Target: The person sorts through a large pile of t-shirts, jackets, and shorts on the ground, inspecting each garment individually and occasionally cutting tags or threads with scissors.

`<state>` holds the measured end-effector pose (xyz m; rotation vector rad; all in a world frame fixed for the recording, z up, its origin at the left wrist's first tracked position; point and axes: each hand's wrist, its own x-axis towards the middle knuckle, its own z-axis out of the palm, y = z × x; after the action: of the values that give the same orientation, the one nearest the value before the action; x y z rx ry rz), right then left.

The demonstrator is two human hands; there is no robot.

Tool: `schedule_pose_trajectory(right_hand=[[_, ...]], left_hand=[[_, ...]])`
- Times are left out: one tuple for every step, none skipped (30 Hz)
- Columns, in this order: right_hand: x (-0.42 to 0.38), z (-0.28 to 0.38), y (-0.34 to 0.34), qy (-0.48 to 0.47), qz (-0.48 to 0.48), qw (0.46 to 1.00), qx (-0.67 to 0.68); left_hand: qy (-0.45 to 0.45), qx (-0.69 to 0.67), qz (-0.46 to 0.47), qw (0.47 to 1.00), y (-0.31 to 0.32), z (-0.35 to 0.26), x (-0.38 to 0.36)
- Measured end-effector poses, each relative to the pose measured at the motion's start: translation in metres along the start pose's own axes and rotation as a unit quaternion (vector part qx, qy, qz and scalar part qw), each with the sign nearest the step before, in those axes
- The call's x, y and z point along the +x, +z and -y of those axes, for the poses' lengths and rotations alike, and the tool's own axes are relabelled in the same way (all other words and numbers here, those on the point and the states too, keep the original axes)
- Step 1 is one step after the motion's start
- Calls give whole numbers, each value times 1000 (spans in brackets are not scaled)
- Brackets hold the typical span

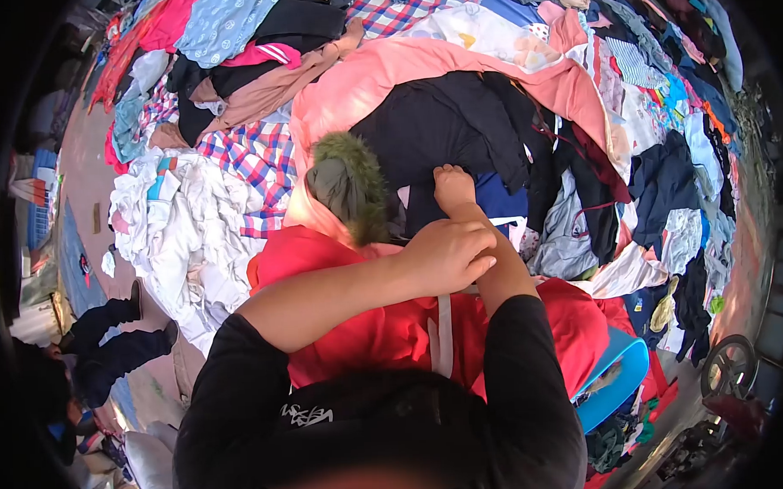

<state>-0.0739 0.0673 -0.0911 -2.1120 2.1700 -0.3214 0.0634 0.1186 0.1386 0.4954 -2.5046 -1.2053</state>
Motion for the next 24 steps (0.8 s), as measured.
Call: schedule_pose_trajectory(right_hand=[[-18,-10,-9,10,73,996,-43],[-42,-22,-14,38,129,989,-70],[-65,-35,-20,48,192,978,-66],[-88,-50,-24,57,255,963,-63],[-111,-60,-24,64,292,952,-61],[-135,-71,-21,74,329,940,-58],[-155,-81,-21,86,365,925,-56],[-168,-84,-28,98,398,911,-52],[-177,-85,-33,111,416,899,-79],[-181,-80,-40,122,433,887,-106],[-181,-74,-52,132,449,874,-132],[-183,-70,-67,147,400,898,-106],[-185,-62,-92,162,352,919,-80],[-188,-53,-118,175,301,936,-53],[-195,-45,-148,210,184,960,16],[-203,-46,-175,181,112,975,57],[-211,-49,-203,147,40,983,99],[-223,-44,-233,118,-52,983,130],[-231,-31,-273,124,-70,975,169],[-243,-21,-301,149,-89,963,205],[-256,-13,-327,138,-111,965,195],[-271,-7,-350,162,-110,955,222],[-284,2,-375,120,-154,961,198],[-294,17,-400,121,-195,949,217]], left_hand=[[2,6,3,1000,1,2,0],[9,17,11,1000,5,5,-1],[16,29,18,999,11,9,-3],[24,42,26,999,11,8,-4],[10,30,56,998,4,2,-3],[5,43,67,997,6,1,-5],[2,57,78,995,11,3,-7],[-1,72,90,993,15,4,-7],[4,90,104,990,17,6,-8],[0,101,109,989,21,11,-10],[-5,112,113,987,23,16,-11],[-13,122,119,985,27,20,-14],[-47,145,139,979,22,16,-15],[-84,162,157,971,19,17,-15],[-110,164,133,971,21,26,-15],[-137,166,106,971,24,38,-14],[-150,182,60,970,23,47,-13],[-162,199,14,966,20,53,-11],[-168,204,-38,964,15,55,-9],[-157,220,-93,958,18,68,-6],[-171,209,-101,957,17,76,-4],[-185,198,-108,956,17,79,-2],[-206,189,-96,955,18,80,-1],[-229,179,-82,953,20,80,-1]])
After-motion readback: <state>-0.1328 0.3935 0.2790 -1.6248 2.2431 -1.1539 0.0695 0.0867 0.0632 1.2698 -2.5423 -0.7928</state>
